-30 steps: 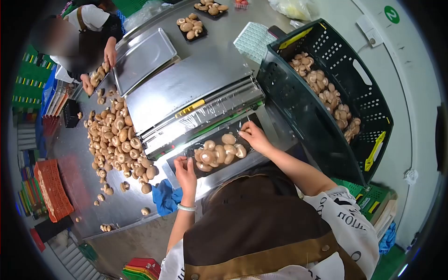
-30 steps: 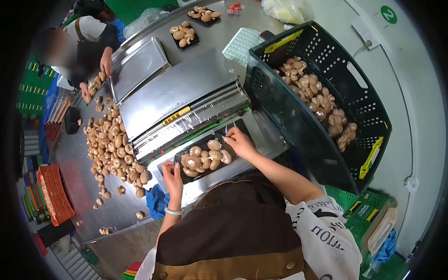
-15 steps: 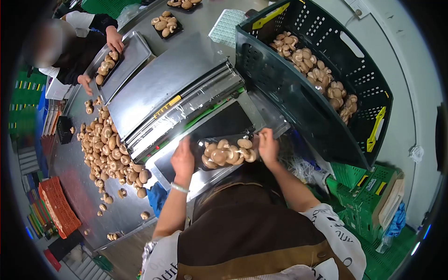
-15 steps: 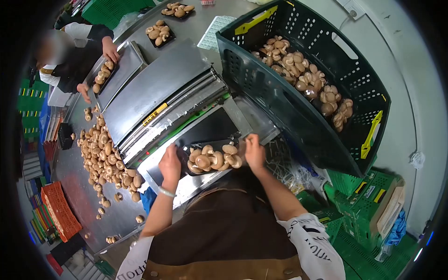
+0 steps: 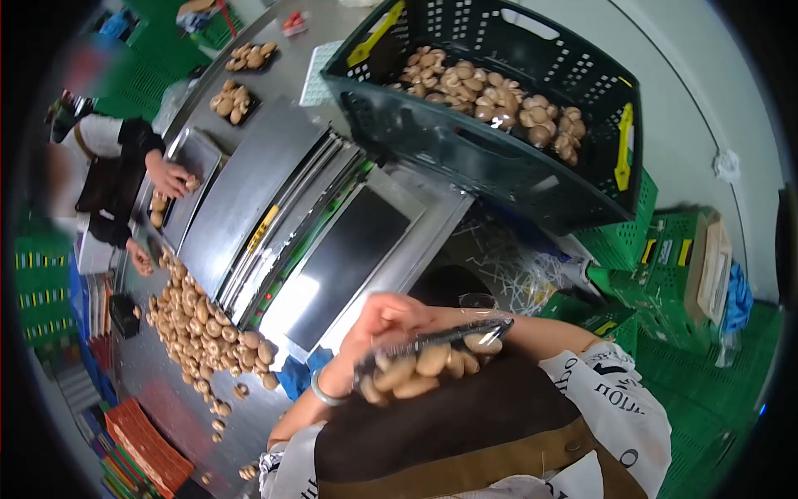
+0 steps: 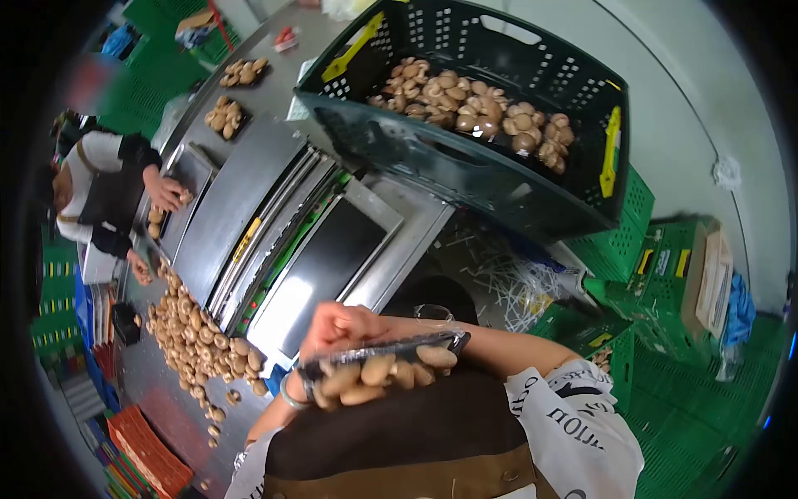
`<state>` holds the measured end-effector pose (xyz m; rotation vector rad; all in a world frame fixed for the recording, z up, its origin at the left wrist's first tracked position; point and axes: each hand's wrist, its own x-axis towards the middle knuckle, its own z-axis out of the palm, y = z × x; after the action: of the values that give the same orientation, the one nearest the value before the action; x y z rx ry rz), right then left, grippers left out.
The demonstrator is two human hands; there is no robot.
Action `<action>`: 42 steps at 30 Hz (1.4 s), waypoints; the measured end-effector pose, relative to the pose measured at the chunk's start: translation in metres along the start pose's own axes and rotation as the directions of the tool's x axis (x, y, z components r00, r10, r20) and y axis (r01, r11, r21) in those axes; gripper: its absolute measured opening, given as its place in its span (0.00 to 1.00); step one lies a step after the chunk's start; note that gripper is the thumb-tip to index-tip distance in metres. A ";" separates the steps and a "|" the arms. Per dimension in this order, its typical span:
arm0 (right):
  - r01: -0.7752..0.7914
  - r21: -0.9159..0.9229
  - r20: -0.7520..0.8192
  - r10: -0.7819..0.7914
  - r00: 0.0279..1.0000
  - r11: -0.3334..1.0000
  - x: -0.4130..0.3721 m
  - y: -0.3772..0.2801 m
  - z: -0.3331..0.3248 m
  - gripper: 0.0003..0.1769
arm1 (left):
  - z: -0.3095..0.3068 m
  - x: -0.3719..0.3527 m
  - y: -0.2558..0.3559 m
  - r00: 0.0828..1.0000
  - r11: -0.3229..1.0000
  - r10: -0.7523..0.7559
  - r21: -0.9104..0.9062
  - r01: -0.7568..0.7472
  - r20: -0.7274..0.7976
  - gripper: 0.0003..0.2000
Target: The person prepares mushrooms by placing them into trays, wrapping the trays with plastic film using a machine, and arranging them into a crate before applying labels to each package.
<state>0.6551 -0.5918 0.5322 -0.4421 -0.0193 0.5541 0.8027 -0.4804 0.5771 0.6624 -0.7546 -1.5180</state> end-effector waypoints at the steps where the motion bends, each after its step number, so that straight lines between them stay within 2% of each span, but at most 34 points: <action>1: 0.000 -0.222 -0.290 -0.066 0.955 0.975 -0.012 0.025 -0.028 0.13 | 0.012 0.005 0.003 0.993 0.997 -0.063 0.045 0.058 0.098 0.14; 2: -0.127 -0.395 -0.553 -0.125 0.824 0.910 -0.024 0.050 -0.056 0.14 | 0.020 0.013 0.005 0.975 0.993 -0.094 0.083 0.079 0.203 0.14; 3: -0.083 -0.702 -0.467 -0.369 0.803 0.708 -0.042 -0.039 0.048 0.13 | 0.026 0.018 0.007 0.956 0.990 -0.118 0.109 0.092 0.270 0.15; 4: -0.524 -0.774 -0.622 -0.271 0.735 0.356 -0.053 -0.059 0.034 0.16 | 0.028 0.022 0.008 0.941 0.985 -0.143 0.136 0.106 0.305 0.15; 5: -0.807 -0.581 -0.770 -0.252 0.586 -0.100 -0.062 -0.073 0.028 0.20 | 0.028 0.026 0.010 0.931 0.979 -0.172 0.162 0.125 0.322 0.15; 6: -0.657 -0.750 -0.631 -0.373 0.680 0.073 -0.071 -0.079 0.037 0.23 | 0.027 0.029 0.012 0.927 0.973 -0.189 0.187 0.134 0.322 0.15; 7: -0.437 -0.877 -0.475 -0.505 0.721 0.200 -0.080 -0.091 0.063 0.27 | 0.025 0.031 0.011 0.932 0.968 -0.202 0.206 0.142 0.302 0.16; 8: -0.168 -0.944 -0.317 -0.637 0.703 0.284 -0.087 -0.099 0.091 0.30 | 0.023 0.035 0.008 0.942 0.962 -0.208 0.229 0.148 0.265 0.16; 9: -0.223 -0.960 -0.280 -0.576 0.768 0.170 -0.078 -0.108 0.116 0.37 | 0.020 0.036 0.004 0.955 0.956 -0.208 0.252 0.153 0.211 0.16; 10: -0.243 -0.970 -0.228 -0.473 0.851 0.030 -0.064 -0.103 0.108 0.39 | 0.014 0.043 -0.002 0.970 0.947 -0.195 0.287 0.147 0.148 0.16; 11: -0.293 -0.956 -0.278 -0.417 0.865 0.027 -0.054 -0.110 0.104 0.39 | 0.008 0.049 -0.009 0.984 0.932 -0.162 0.339 0.127 0.077 0.17; 12: -0.364 -0.882 -0.443 -0.262 0.858 0.300 -0.064 -0.131 0.100 0.39 | 0.000 0.057 -0.018 0.994 0.901 -0.104 0.425 0.089 0.014 0.17; 13: -0.435 -0.725 -0.548 -0.064 0.834 0.533 -0.077 -0.154 0.101 0.39 | -0.011 0.066 -0.025 0.999 0.839 -0.015 0.543 0.029 -0.030 0.17; 14: -0.315 -0.800 -0.515 -0.315 0.797 0.511 -0.093 -0.154 0.083 0.39 | -0.025 0.080 -0.028 0.992 0.695 0.122 0.716 -0.068 -0.024 0.17; 15: -0.222 -0.874 -0.449 -0.545 0.708 0.431 -0.110 -0.153 0.065 0.39 | -0.042 0.100 -0.029 0.960 0.456 0.277 0.876 -0.157 0.028 0.18; 16: -0.153 -0.899 -0.419 -0.705 0.572 0.410 -0.135 -0.166 0.068 0.38 | -0.052 0.129 -0.019 0.933 0.332 0.357 0.927 -0.172 0.046 0.18; 17: -0.066 -0.914 -0.394 -0.842 0.369 0.399 -0.158 -0.177 0.071 0.36 | -0.057 0.160 -0.003 0.923 0.316 0.383 0.935 -0.162 0.030 0.18; 18: -0.026 -0.901 -0.428 -0.879 0.208 0.432 -0.185 -0.186 0.058 0.33 | -0.040 0.201 0.024 0.964 0.492 0.259 0.867 -0.084 -0.053 0.16; 19: 0.183 -0.871 -0.454 -0.889 0.050 0.456 -0.206 -0.199 0.064 0.28 | -0.023 0.242 0.052 0.982 0.636 0.129 0.771 0.023 -0.135 0.14; 20: 0.367 -0.845 -0.459 -0.880 -0.121 0.390 -0.229 -0.206 0.053 0.25 | -0.025 0.278 0.060 0.989 0.469 0.144 0.881 -0.054 -0.016 0.13; 21: 0.410 -0.834 -0.485 -0.844 -0.229 0.368 -0.252 -0.214 0.044 0.23 | -0.027 0.312 0.064 0.985 0.285 0.139 0.948 -0.142 0.106 0.12; 22: 0.418 -0.833 -0.502 -0.813 -0.294 0.363 -0.269 -0.220 0.037 0.23 | -0.027 0.344 0.061 0.964 0.098 0.080 0.961 -0.260 0.253 0.15; 23: 0.384 -0.827 -0.549 -0.737 -0.394 0.411 -0.283 -0.224 0.029 0.23 | -0.030 0.373 0.054 0.925 -0.085 -0.002 0.921 -0.380 0.381 0.18; 25: 0.341 -0.817 -0.576 -0.682 -0.450 0.465 -0.301 -0.223 0.003 0.22 | -0.050 0.422 0.019 0.817 -0.265 -0.159 0.773 -0.576 0.554 0.25; 26: 0.340 -0.797 -0.604 -0.656 -0.452 0.499 -0.306 -0.218 -0.014 0.22 | -0.065 0.442 -0.005 0.779 -0.359 -0.303 0.691 -0.627 0.550 0.34; 29: 0.333 -0.723 -0.686 -0.572 -0.449 0.606 -0.307 -0.207 -0.041 0.22 | -0.085 0.478 -0.068 0.706 -0.468 -0.550 0.535 -0.703 0.446 0.42; 32: 0.265 -0.652 -0.740 -0.518 -0.430 0.711 -0.304 -0.197 -0.069 0.26 | -0.092 0.495 -0.113 0.722 -0.526 -0.607 0.512 -0.679 0.332 0.47; 35: 0.203 -0.553 -0.806 -0.457 -0.378 0.808 -0.296 -0.199 -0.078 0.28 | -0.100 0.502 -0.137 0.776 -0.607 -0.511 0.483 -0.631 0.370 0.45; 38: 0.181 -0.482 -0.853 -0.411 -0.323 0.857 -0.285 -0.202 -0.088 0.30 | -0.106 0.507 -0.146 0.802 -0.546 -0.500 0.601 -0.584 0.325 0.41; 41: 0.157 -0.438 -0.887 -0.397 -0.235 0.885 -0.274 -0.203 -0.098 0.33 | -0.116 0.501 -0.153 0.829 -0.647 -0.404 0.520 -0.558 0.387 0.39; 42: 0.138 -0.444 -0.882 -0.406 -0.238 0.885 -0.271 -0.199 -0.106 0.33 | -0.123 0.503 -0.155 0.805 -0.622 -0.372 0.519 -0.586 0.462 0.31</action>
<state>0.5392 -0.9240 0.5454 -0.9611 1.4470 -0.4759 0.7612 -0.9863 0.3907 1.3236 -2.9048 0.2715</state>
